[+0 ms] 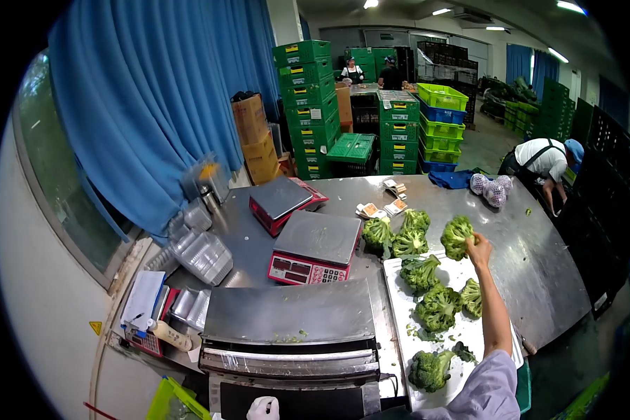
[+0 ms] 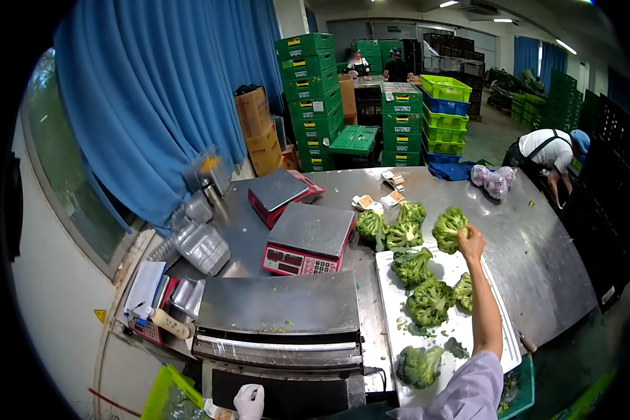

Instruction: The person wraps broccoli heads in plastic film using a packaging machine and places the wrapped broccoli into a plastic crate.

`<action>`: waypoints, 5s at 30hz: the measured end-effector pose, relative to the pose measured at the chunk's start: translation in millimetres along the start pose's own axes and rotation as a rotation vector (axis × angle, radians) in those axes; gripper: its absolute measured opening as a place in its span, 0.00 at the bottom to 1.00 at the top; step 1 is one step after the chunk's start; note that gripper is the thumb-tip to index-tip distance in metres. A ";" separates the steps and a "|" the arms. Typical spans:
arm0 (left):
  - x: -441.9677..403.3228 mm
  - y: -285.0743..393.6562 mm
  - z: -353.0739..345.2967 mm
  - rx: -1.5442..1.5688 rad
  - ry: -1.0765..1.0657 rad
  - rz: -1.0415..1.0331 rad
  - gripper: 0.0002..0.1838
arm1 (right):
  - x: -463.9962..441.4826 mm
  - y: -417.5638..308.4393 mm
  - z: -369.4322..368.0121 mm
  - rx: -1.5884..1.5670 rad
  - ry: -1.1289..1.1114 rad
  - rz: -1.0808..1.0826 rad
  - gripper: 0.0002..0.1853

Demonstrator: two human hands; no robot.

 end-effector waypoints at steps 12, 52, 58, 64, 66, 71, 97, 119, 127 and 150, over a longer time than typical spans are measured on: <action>-6.8 -30.1 -18.2 -0.036 0.273 -0.147 0.04 | 65.7 -282.1 -119.5 -0.138 -0.446 0.396 0.21; -20.5 -29.8 -18.7 -0.015 0.229 -0.103 0.06 | 161.7 -368.4 -248.0 0.192 -0.772 0.621 0.30; -20.7 -27.0 -16.9 -0.020 0.259 -0.118 0.06 | 148.8 -353.2 -265.6 0.041 -0.723 0.570 0.24; -19.3 -32.5 -19.7 -0.006 0.261 -0.115 0.08 | 159.3 -390.5 -227.9 -0.044 -0.670 0.662 0.19; -19.6 -31.6 -18.9 -0.001 0.249 -0.099 0.09 | 181.1 -419.1 -197.1 -0.112 -0.745 0.671 0.18; -18.9 -33.4 -19.2 0.070 0.249 -0.080 0.07 | 248.6 -457.1 -159.3 -0.254 -0.953 0.723 0.19; -18.6 -40.6 -23.0 0.064 0.203 -0.111 0.09 | 111.5 -338.3 -262.4 0.324 -0.683 0.303 0.44; -21.3 -31.8 -15.2 0.073 0.247 -0.127 0.07 | 143.4 -335.7 -279.9 0.122 -0.498 0.557 0.27; -19.6 -33.7 -15.8 0.089 0.258 -0.134 0.08 | 171.6 -385.4 -217.2 -0.017 -0.611 0.525 0.24; -150.8 11.8 58.5 -0.545 -0.261 -1.358 0.12 | 346.9 -390.4 -22.8 0.402 -0.987 1.436 0.18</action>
Point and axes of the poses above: each hand's wrist, its own x-axis away from the middle knuckle, its own z-axis out of the back of the hand, y = z × x, the point moved 5 cm from there along -x, towards the middle knuckle
